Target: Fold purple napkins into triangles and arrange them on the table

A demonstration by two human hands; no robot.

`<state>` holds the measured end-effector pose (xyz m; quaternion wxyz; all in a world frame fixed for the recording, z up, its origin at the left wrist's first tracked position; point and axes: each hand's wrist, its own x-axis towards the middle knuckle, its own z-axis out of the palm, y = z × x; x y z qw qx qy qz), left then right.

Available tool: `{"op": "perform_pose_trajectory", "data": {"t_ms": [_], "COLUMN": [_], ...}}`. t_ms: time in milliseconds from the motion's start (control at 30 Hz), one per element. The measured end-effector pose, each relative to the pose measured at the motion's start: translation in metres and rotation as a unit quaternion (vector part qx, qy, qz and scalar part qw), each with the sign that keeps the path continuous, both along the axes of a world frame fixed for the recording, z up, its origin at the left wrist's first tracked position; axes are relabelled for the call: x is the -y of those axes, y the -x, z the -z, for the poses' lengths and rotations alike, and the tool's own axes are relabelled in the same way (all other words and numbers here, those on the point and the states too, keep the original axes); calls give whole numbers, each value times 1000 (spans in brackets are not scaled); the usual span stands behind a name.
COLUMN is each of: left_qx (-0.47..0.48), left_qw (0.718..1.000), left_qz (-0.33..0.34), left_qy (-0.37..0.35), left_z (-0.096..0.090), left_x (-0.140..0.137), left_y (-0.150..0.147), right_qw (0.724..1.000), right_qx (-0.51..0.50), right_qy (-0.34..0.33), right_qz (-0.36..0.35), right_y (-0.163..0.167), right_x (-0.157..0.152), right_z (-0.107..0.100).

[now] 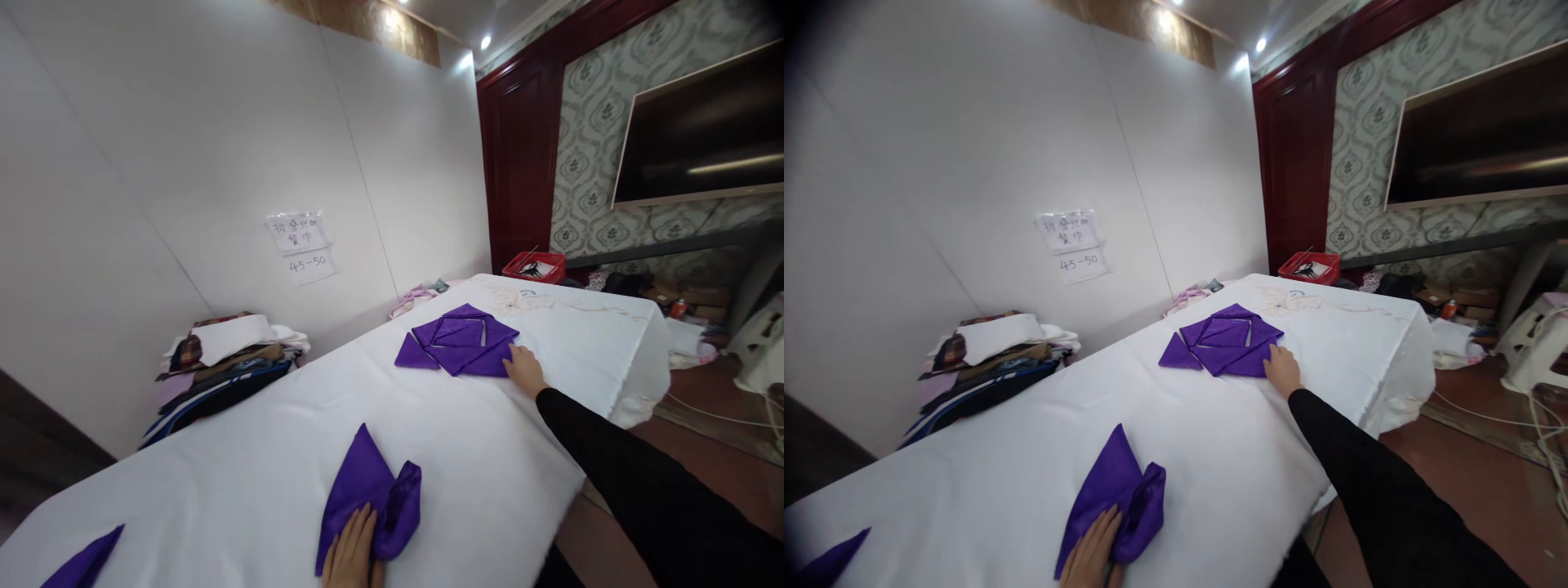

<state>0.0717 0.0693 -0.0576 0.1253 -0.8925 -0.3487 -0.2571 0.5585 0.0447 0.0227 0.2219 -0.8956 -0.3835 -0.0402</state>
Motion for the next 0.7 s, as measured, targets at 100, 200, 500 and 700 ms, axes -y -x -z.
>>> {"op": "perform_pose_trajectory", "data": {"t_ms": [100, 200, 500, 700], "left_qx": [-16, -30, -31, 10], "left_qw": [1000, 999, 996, 997], "left_qz": [21, 27, 45, 21], "left_qy": [1, 9, -70, -70], "left_z": [-4, -9, -22, -22], "left_x": [-5, -9, -3, 8], "left_y": [2, 4, 9, 1], "right_qw": [994, 986, 990, 973], "right_qx": [44, 60, 43, -38], "right_qy": [-7, 4, 7, -53], "right_qz": [-96, -156, -136, -223], "right_y": [25, 40, 29, 74], "right_x": [-3, -4, 3, 2], "right_z": [4, 12, 19, 3]}}
